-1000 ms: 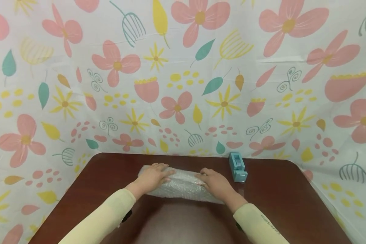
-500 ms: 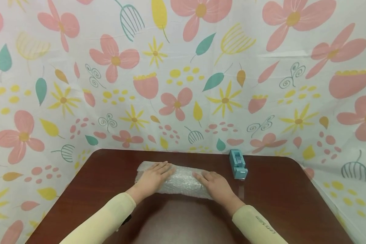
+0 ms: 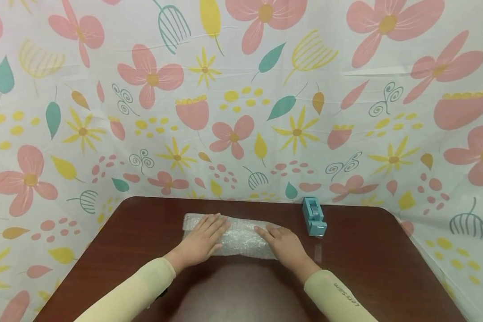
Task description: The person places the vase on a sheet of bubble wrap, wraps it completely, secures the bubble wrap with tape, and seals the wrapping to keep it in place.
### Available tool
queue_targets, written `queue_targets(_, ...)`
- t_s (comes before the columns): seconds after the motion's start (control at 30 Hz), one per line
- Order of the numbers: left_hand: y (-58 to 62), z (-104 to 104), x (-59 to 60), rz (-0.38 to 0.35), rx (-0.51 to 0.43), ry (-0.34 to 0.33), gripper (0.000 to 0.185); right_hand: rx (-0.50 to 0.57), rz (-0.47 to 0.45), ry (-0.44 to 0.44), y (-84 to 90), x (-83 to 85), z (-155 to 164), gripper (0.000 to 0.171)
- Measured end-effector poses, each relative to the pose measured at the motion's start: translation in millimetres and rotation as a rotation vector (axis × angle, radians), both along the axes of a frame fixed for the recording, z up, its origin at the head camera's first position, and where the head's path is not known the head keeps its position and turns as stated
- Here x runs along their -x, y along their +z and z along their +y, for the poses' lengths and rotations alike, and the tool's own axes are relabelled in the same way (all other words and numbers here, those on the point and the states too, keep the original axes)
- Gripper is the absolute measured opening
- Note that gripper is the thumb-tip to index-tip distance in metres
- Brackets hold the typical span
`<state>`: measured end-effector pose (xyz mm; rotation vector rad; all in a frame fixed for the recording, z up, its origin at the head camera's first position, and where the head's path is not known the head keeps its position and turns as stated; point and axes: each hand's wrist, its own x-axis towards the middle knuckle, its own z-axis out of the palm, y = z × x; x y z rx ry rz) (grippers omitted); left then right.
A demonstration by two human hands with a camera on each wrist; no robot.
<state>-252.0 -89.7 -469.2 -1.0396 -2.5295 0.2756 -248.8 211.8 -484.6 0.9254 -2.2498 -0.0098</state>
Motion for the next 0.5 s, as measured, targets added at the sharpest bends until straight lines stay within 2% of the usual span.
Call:
queue_targets(0.07, -2.6, -2, 0.8, 0.046, 0.044, -0.002, 0.078, 0.01, 0.012, 0.016, -1.2, 1.4, 1, 0.062)
queue_targets(0.13, -3.4, -4, 1.7, 0.105, 0.072, 0.004, 0.083, 0.015, 0.026, 0.034, -2.0, 3.2, 1, 0.058)
queue_targets(0.23, 0.0, -4, 2.4, 0.15, 0.107, 0.028, 0.073, 0.02, 0.02, 0.034, -1.8, 4.9, 1, 0.039)
queue_targets(0.3, 4.4, -2, 2.1, 0.113, 0.099, 0.034, 0.064, 0.016, 0.003, 0.02, -0.4, 5.4, -1, 0.035)
queue_targets(0.4, 10.8, 1, 0.6, 0.017, 0.066, 0.042, 0.057, -0.007, -0.003, -0.022, 1.9, 4.3, -5, 0.059)
queue_targets(0.5, 12.8, 5, -2.0, -0.035, 0.043, 0.061, 0.054, -0.052, 0.056, -0.046, 1.5, 2.7, -7, 0.072)
